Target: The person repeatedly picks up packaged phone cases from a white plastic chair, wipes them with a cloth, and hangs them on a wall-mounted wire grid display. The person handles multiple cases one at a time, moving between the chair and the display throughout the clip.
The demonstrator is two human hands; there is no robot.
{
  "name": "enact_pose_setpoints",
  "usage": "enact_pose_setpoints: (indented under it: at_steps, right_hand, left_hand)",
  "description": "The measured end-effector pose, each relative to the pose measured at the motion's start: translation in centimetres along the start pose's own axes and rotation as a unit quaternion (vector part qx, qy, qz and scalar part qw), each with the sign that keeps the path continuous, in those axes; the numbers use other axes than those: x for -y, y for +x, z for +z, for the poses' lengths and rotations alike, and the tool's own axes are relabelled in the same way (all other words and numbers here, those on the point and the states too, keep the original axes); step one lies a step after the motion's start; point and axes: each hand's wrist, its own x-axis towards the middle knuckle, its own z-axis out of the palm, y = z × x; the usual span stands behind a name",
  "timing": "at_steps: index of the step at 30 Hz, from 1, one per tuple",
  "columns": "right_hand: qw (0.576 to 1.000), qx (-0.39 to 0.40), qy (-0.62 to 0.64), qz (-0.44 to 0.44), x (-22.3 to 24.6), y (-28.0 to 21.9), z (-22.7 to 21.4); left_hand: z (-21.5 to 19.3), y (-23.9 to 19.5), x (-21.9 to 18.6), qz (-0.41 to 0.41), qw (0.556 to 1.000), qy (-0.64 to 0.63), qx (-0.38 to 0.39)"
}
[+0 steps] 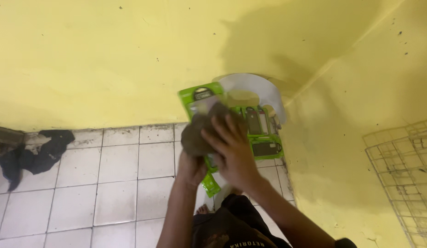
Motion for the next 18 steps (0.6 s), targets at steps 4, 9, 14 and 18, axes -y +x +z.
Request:
enact_pose_setpoints:
  at_steps: [4,9,14,18]
  right_hand:
    - [0.993,0.114,0.026,0.035,-2.9,-6.1,3.5]
    - [0.886,0.097,0.180,0.416,-18.7,-10.1,11.6]
    - [0.828,0.017,0.245,0.504,-34.8,-12.5,19.2]
    - [0.754,0.068,0.281,0.590,-41.7,-12.7,26.9]
  left_hand:
    - [-1.9,1.5,-1.3,-0.010,1.000,-0.012,0.025]
    - [-4.8,6.2,1.2,0.003,0.982,0.118,-0.146]
    - [-7.4,11.4,5.4,-0.046,0.972,0.157,-0.171]
    - [-8.5,15.5,8.6,-0.100,0.953,0.192,-0.213]
